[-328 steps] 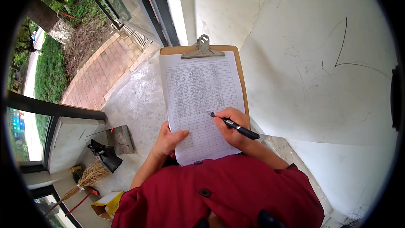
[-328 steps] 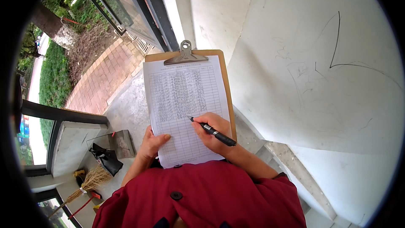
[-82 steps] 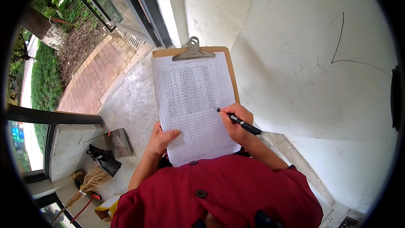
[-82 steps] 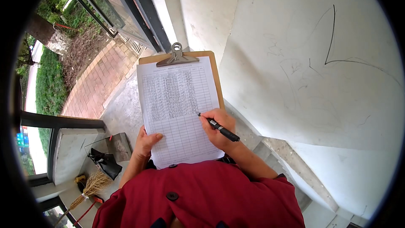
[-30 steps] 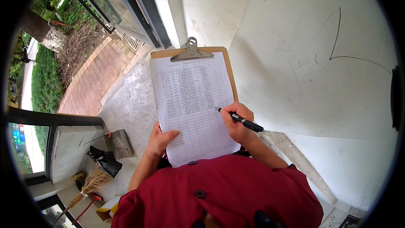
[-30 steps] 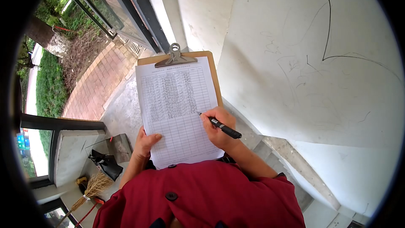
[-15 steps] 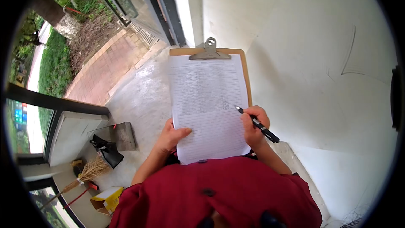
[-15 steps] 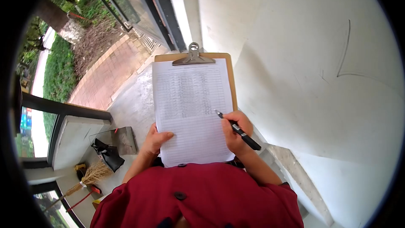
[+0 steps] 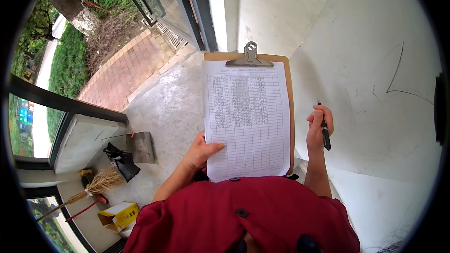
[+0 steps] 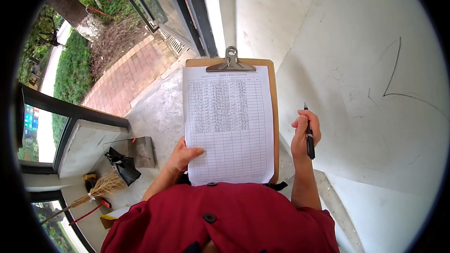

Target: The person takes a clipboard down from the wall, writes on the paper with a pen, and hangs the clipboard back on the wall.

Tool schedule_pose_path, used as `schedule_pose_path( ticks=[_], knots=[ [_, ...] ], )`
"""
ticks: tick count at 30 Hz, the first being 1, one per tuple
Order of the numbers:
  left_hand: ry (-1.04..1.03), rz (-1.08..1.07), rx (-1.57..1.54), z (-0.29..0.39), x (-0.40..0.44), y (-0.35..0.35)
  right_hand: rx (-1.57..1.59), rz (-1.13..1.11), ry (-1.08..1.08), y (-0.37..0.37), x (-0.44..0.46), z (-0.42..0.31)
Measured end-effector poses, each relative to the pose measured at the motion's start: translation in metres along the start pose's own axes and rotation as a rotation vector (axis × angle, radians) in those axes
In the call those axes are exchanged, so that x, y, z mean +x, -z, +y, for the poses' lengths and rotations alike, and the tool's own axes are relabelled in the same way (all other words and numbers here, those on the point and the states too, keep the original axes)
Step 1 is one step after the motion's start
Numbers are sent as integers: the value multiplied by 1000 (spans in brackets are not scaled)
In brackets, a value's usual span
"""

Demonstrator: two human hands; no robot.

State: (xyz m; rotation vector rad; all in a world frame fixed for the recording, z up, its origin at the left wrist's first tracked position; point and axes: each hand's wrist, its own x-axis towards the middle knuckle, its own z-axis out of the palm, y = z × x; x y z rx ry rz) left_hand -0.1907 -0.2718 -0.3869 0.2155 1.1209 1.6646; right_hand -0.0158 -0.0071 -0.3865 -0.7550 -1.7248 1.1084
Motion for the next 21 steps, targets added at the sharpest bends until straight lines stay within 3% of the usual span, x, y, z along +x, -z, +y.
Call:
schedule_pose_path(
  ticks=[4,8,11,21],
  knots=[
    [27,17,20,6,-5,-7,-74,-133,-171,-4,-6,-1],
    [49,-14,51,4,-3,-9,193,-265,-378,-8,-16,1],
    [64,-21,62,1,-2,-7,309,-326,-408,-13,-22,2],
    [70,13,-69,-16,13,-29,336,-243,-525,5,-7,-4]
  ],
)
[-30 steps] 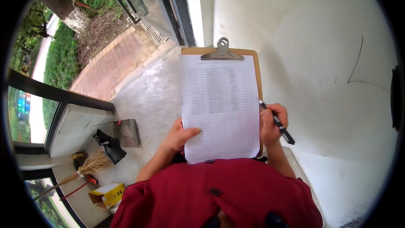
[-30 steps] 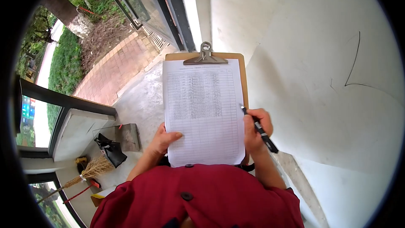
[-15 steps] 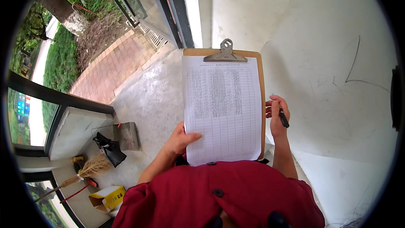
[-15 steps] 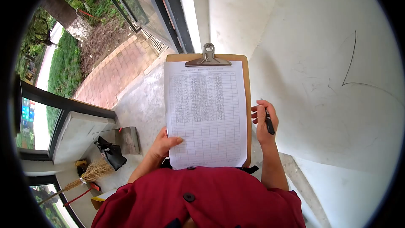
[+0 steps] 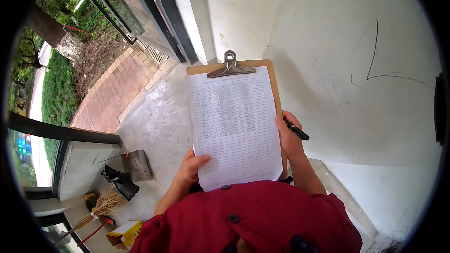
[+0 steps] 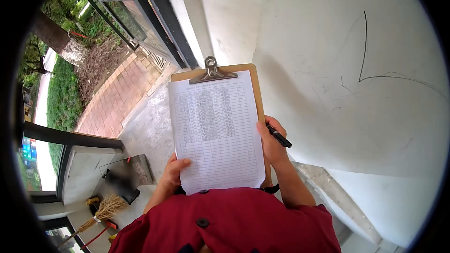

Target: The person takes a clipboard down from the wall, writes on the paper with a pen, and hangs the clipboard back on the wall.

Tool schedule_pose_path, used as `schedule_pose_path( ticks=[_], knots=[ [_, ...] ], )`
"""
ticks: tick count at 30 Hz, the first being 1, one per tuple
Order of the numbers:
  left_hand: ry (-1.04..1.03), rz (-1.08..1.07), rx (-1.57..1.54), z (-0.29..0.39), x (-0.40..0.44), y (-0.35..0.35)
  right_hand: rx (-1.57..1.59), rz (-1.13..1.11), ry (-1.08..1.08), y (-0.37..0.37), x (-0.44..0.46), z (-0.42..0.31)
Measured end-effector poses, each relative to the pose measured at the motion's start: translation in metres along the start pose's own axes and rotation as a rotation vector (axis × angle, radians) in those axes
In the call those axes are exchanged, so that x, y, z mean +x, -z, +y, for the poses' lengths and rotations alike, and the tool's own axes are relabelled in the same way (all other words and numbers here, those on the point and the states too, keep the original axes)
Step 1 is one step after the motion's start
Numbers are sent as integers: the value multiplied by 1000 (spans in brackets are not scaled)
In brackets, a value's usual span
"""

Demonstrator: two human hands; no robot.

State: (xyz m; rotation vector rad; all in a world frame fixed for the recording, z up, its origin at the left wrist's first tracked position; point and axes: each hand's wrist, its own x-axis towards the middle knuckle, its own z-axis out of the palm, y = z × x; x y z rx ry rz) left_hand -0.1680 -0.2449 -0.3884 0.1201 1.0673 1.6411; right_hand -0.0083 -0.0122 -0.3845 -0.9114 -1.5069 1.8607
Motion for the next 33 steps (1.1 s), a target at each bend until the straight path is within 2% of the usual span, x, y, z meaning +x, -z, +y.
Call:
schedule_pose_path(
  ticks=[7,10,19,26,31,33],
  knots=[
    [105,165,-2,-12,-8,-10,112,28,-96,10,12,0],
    [35,182,70,-16,-10,-13,139,-17,-74,9,19,4],
    [-91,149,-60,-10,-38,27,278,-106,-7,-39,13,12],
    [-30,116,53,12,-86,91,366,-51,-60,-106,-36,29],
    [-6,103,93,19,-103,116,265,19,-22,-126,-67,41],
    [12,30,84,23,-107,123,244,58,-13,-135,-81,38]
  ],
)
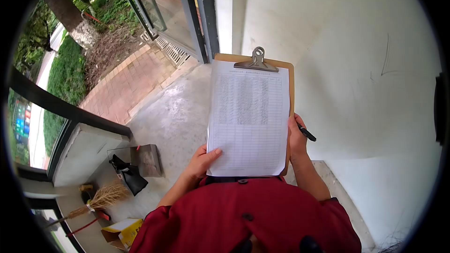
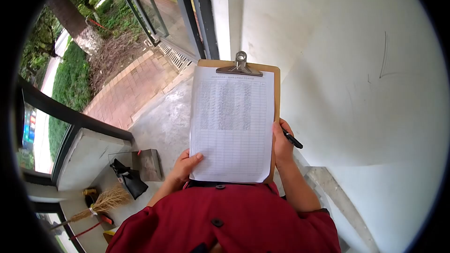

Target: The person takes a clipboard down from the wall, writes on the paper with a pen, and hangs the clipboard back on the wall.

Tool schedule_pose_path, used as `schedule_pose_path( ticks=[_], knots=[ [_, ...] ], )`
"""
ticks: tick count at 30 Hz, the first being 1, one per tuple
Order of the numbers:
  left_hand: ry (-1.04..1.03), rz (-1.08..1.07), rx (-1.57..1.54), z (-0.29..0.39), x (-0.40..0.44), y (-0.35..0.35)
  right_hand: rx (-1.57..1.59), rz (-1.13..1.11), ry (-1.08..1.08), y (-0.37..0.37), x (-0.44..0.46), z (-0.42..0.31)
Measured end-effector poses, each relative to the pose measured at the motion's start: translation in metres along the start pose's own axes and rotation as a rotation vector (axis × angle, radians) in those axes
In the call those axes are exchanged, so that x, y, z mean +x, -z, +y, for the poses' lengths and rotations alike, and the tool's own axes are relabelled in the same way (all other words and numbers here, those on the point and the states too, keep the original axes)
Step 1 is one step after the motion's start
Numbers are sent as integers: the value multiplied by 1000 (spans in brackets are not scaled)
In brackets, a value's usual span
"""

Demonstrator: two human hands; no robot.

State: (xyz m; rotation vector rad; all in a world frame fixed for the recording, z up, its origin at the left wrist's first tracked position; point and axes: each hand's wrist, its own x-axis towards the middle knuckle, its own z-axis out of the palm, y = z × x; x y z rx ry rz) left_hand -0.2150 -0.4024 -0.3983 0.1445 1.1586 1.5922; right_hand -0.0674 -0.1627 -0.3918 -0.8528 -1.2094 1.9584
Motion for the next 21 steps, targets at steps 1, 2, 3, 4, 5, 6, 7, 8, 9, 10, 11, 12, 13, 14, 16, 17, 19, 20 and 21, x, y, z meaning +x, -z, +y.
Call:
schedule_pose_path(
  ticks=[1,2,3,4,5,6,7,8,9,10,11,12,13,14,16,17,19,20,21],
  knots=[
    [5,-40,1,3,-1,2,14,16,7,-1,-6,2],
    [2,-61,14,4,-2,4,28,33,17,0,-12,3],
    [2,-81,26,4,-3,4,41,51,26,2,-16,4],
    [4,-100,36,5,-5,4,54,63,39,5,-22,5],
    [11,-128,40,5,-6,3,66,73,48,7,-26,7],
    [16,-152,42,6,-8,2,78,80,54,10,-32,9],
    [22,-172,41,6,-8,0,67,91,49,11,-35,7],
    [38,-186,61,5,-8,2,57,99,44,12,-39,5],
    [52,-198,79,2,-6,4,46,104,37,14,-42,5],
    [65,-208,96,0,-6,4,51,106,41,16,-45,6],
    [67,-210,94,-2,-7,1,55,106,45,19,-47,5],
    [65,-212,93,-3,-9,-3,61,103,52,23,-49,4],
    [61,-215,94,-4,-11,-8,58,105,51,27,-52,3],
    [54,-207,93,-6,-11,-11,55,105,53,30,-52,2],
    [38,-198,94,-12,-14,-25,61,97,70,44,-53,-4],
    [48,-195,94,-14,-14,-34,68,91,78,52,-53,-5],
    [82,-184,103,-19,-17,-50,85,87,72,68,-58,-12],
    [79,-181,116,-21,-17,-59,97,83,70,73,-59,-20],
    [75,-178,127,-25,-17,-65,107,81,68,78,-60,-25]
  ],
)
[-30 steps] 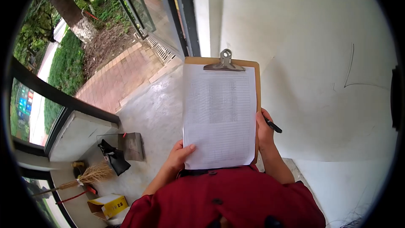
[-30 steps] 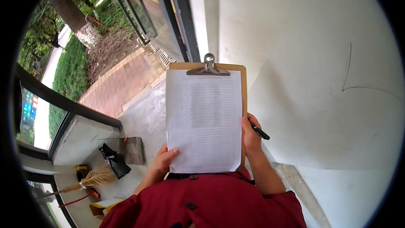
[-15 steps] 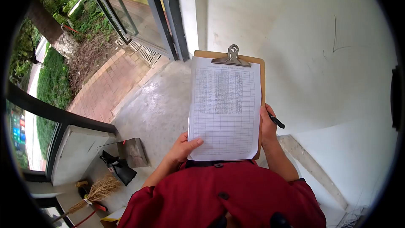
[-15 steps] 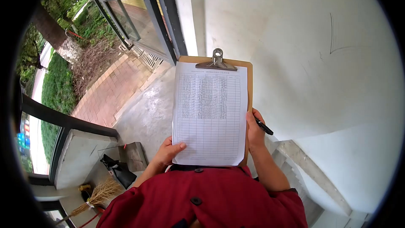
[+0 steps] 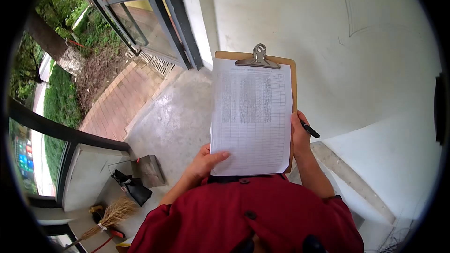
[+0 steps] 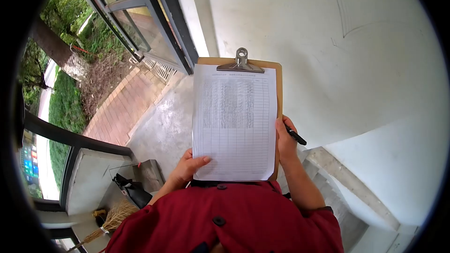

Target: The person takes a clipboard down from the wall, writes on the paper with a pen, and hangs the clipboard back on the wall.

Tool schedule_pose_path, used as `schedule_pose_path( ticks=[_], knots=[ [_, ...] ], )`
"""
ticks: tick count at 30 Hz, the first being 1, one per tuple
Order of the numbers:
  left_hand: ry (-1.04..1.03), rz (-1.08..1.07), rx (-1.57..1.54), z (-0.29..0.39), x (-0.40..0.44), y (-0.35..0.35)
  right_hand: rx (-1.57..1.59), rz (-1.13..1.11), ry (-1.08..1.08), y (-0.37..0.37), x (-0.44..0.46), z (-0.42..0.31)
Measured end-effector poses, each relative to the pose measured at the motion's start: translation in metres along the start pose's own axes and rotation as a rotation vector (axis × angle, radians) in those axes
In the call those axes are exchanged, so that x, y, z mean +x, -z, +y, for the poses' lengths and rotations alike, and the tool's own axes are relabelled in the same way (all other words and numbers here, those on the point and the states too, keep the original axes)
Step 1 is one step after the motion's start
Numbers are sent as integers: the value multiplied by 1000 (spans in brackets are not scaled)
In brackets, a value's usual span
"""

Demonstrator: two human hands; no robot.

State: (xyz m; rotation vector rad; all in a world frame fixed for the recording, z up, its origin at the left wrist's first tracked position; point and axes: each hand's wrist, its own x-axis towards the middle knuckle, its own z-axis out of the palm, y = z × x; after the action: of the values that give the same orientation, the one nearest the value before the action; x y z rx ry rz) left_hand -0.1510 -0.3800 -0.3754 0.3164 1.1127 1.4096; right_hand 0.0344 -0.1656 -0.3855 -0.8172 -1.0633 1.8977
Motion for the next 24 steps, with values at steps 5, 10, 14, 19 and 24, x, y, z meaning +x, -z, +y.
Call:
schedule_pose_path(
  ticks=[5,10,14,19,24],
  knots=[
    [1,-21,11,-8,12,-33,19,40,16,33,4,-16],
    [-6,18,128,-14,23,-40,-169,81,-3,92,23,-42],
    [-19,9,121,-10,28,-42,-555,30,211,106,36,-108],
    [-44,-53,109,-6,36,-36,-1013,-38,684,76,54,-175],
    [-44,-92,177,7,39,-31,-751,-207,522,18,62,-227]
  ],
)
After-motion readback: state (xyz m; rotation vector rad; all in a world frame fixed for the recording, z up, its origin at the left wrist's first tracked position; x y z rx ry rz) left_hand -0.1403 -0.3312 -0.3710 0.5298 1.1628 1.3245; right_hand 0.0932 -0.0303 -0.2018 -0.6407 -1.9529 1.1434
